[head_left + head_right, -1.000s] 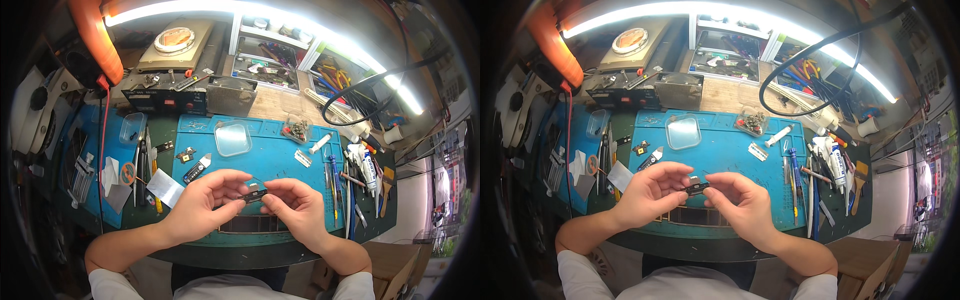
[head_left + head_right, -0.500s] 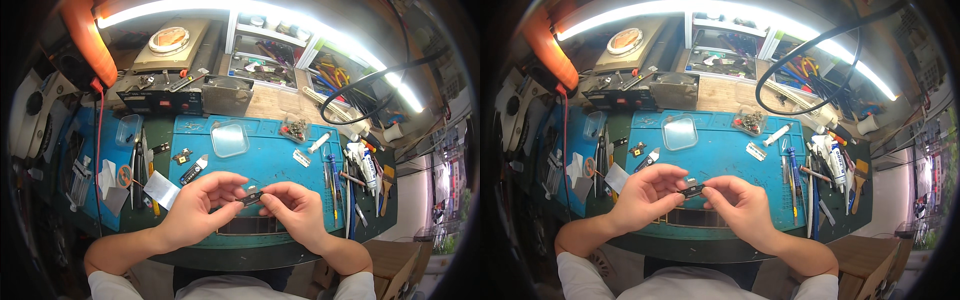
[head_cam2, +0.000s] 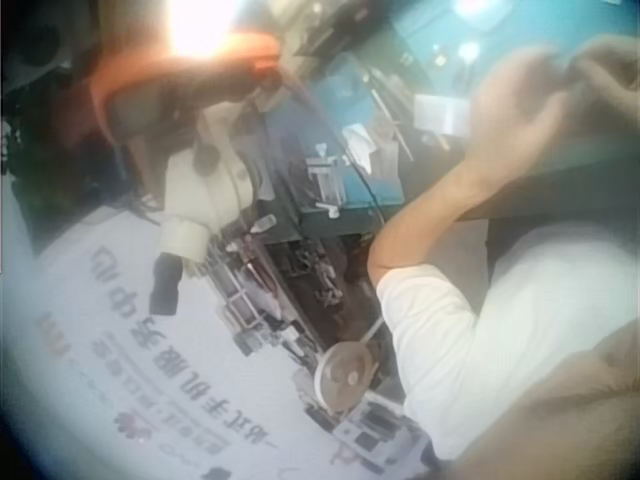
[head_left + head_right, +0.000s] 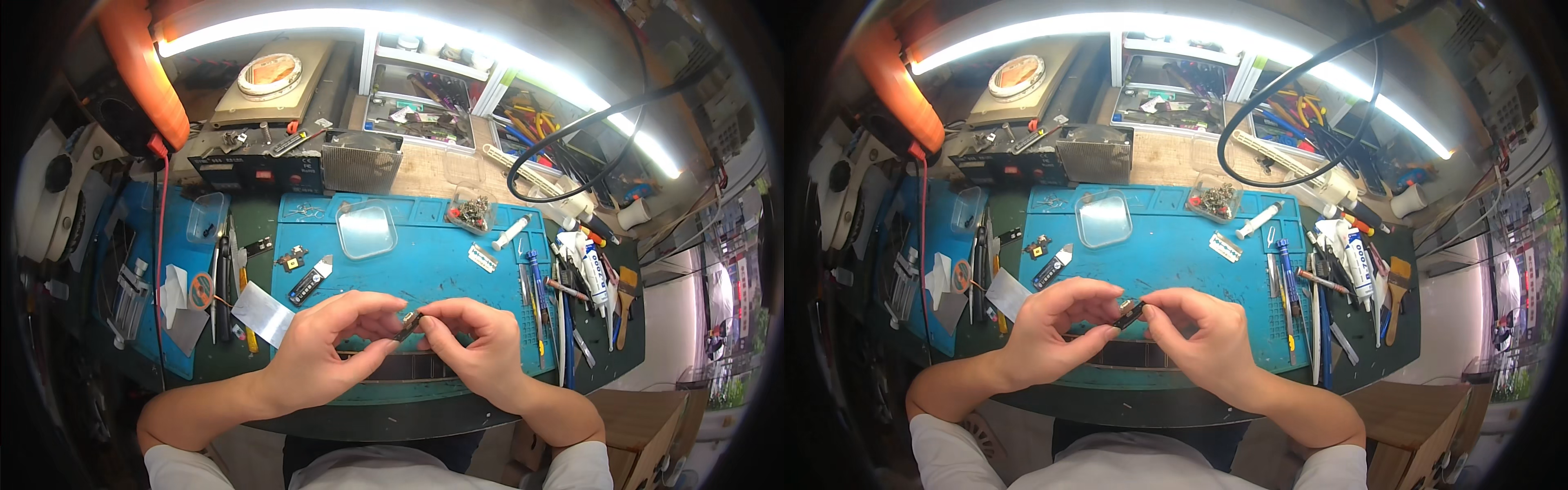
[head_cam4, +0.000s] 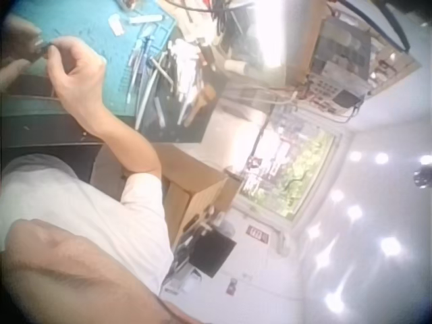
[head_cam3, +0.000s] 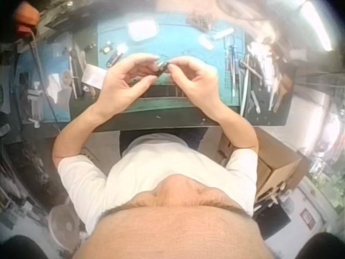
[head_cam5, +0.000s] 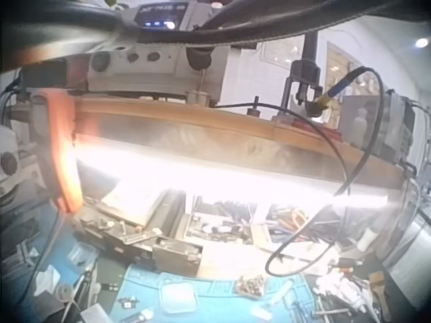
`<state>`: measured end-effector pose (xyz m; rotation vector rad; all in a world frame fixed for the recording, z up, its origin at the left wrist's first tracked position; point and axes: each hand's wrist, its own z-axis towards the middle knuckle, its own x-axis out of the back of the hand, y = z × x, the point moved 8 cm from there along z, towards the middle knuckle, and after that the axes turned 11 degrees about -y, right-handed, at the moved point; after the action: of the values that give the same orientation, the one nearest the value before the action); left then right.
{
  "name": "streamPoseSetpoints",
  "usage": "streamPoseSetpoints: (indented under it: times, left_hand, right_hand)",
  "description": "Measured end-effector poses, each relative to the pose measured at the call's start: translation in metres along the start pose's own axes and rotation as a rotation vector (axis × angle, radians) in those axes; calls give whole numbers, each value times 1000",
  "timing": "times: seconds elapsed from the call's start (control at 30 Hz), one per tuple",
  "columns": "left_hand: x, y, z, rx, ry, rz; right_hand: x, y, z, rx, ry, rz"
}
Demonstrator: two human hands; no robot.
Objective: The person handles a smartphone with a cracked screen, then picks up and manipulates a small electronic component, possibly a connector or ribbon cable, on a cluttered workbench. The person also briefly handles a small orange box and a tube of adhesive.
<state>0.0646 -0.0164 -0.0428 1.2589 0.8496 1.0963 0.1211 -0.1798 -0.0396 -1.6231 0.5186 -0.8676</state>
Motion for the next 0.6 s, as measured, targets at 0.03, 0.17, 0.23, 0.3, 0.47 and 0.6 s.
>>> streamPoseSetpoints:
  times: [0.03,0.17,0.23,0.3,0.47,0.6]
  left_hand:
    - [-1,-1,0,23,-15,-15]
    - [-3,-4,-2,99,-43,-115]
    - [-3,-8,-2,134,-35,-193]
    - [-2,-13,-2,173,-22,-281]
    - [-2,-11,-1,177,-32,-257]
    - [-3,-11,-1,165,-34,-257]
  right_hand:
    - [0,1,-1,6,6,-19]
    - [0,4,-2,35,31,-57]
    - [0,3,-2,37,28,-67]
    - [0,3,-2,36,28,-72]
    - [1,-3,-1,107,35,-155]
    - [0,-3,-1,97,33,-157]
